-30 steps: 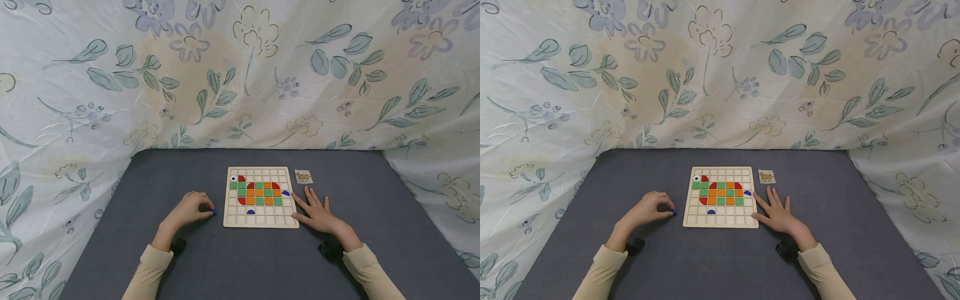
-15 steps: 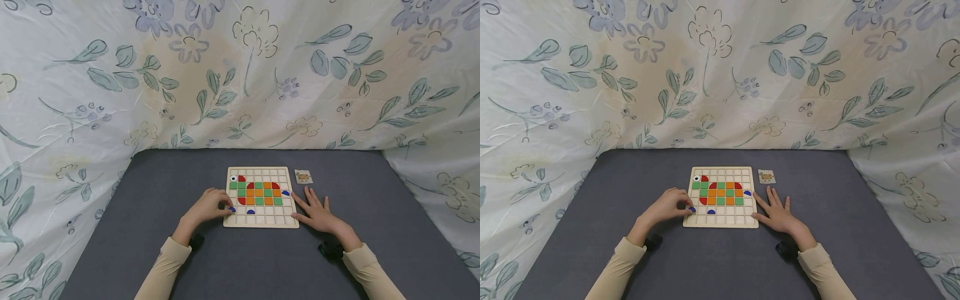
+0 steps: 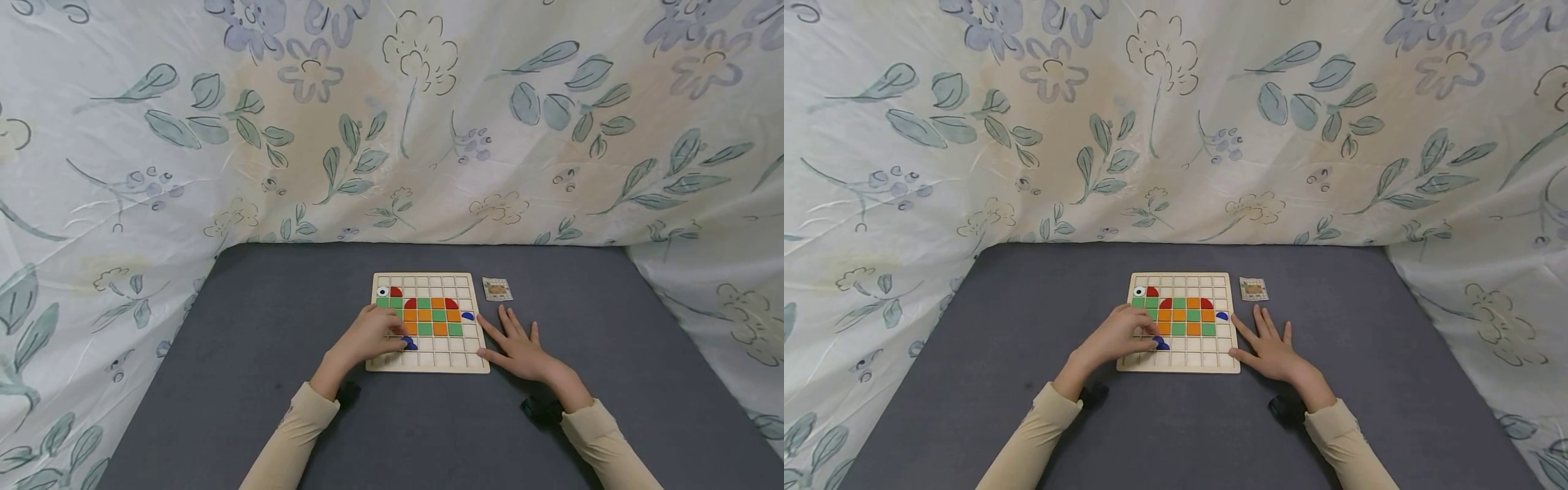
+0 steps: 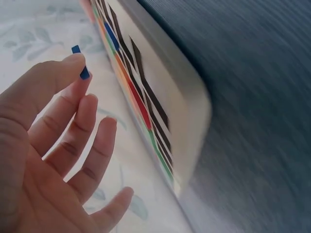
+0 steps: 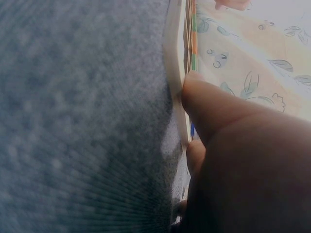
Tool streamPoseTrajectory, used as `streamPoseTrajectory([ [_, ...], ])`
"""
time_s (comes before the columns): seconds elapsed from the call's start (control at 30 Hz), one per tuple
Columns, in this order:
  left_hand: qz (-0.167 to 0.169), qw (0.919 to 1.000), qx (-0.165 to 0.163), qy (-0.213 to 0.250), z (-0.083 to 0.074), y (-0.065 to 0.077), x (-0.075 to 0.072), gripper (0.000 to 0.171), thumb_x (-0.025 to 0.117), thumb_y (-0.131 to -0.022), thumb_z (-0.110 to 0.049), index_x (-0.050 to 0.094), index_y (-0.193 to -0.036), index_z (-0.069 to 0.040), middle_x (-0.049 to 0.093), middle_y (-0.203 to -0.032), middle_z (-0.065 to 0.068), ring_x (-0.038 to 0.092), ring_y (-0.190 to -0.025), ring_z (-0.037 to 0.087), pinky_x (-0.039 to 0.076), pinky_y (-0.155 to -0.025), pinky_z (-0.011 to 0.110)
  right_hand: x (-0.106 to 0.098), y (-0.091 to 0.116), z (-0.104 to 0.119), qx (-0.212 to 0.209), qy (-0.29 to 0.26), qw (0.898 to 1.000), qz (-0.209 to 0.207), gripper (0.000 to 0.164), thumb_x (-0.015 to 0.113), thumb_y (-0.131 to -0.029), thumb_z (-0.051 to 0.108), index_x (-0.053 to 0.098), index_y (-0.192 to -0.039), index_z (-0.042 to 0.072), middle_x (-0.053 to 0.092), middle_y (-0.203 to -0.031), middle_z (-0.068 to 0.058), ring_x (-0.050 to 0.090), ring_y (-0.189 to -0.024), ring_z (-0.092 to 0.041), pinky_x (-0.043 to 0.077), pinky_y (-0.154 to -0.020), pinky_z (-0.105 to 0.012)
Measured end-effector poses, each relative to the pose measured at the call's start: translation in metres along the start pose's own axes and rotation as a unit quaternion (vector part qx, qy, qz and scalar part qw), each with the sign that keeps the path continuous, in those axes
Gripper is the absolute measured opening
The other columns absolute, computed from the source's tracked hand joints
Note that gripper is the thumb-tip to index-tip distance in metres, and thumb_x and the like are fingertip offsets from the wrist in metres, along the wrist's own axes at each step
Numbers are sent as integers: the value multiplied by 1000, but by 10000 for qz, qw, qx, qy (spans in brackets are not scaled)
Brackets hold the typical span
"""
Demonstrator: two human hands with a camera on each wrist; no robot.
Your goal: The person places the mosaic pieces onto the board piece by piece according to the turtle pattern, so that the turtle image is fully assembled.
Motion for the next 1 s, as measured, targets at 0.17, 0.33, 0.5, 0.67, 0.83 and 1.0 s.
streamPoseTrajectory([
  [0.17, -58, 9999, 32, -107, -9, -8, 6, 11, 73, -79, -29, 73, -87, -21, 64, -85, -10, 57, -83, 8, 32, -102, 49, 0, 0, 0, -2, 16, 10000, -11, 75, 46, -89, 58, 19, -149, 24, -3, -153, -24, -4, -139, -43, -11, -97, -72],
  [0.33, -77, 9998, -25, -176, -20, -15, 13, 12, 74, -78, -31, 73, -86, -22, 64, -86, -11, 56, -84, 9, 33, -101, 48, 1, -1, -1, -3, 44, 10000, -19, 75, 46, -89, 58, 19, -149, 23, -3, -153, -24, -4, -139, -44, -11, -97, -72],
  [0.5, -117, 9994, -43, -331, -30, -22, 19, 9, 74, -78, -30, 74, -83, -22, 64, -85, -10, 56, -87, 11, 33, -102, 50, 1, -1, 0, 24, 44, 10000, -2, 75, 47, -89, 58, 19, -149, 23, -3, -153, -24, -4, -139, -44, -12, -97, -72],
  [0.67, -147, 9992, 14, -366, -38, -26, 24, 7, 73, -78, -29, 74, -80, -22, 64, -84, -10, 55, -85, 9, 33, -100, 51, 1, -1, 0, 53, 82, 10000, 1, 75, 46, -89, 58, 19, -149, 23, -3, -153, -24, -4, -139, -44, -11, -97, -72],
  [0.83, -146, 9981, 39, -603, -43, -30, 26, 6, 73, -78, -29, 73, -81, -24, 62, -84, -11, 56, -86, 10, 33, -101, 55, 1, -1, 0, 26, 65, 10000, -1, 74, 46, -89, 58, 20, -149, 23, -3, -153, -24, -4, -139, -44, -11, -97, -72],
  [1.0, -28, 9972, -29, -751, -48, -34, 30, 6, 73, -78, -29, 72, -79, -24, 60, -82, -10, 56, -86, 13, 29, -103, 57, 1, -1, 0, -4, 46, 10000, 14, 74, 46, -89, 58, 19, -149, 23, -3, -153, -24, -5, -139, -43, -11, -96, -72],
])
Point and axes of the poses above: each hand's wrist, its own y-axis away from the middle knuckle, its own x-axis out of the palm, z = x × y, the point moved 4 cm from there along -y, towards the middle knuckle
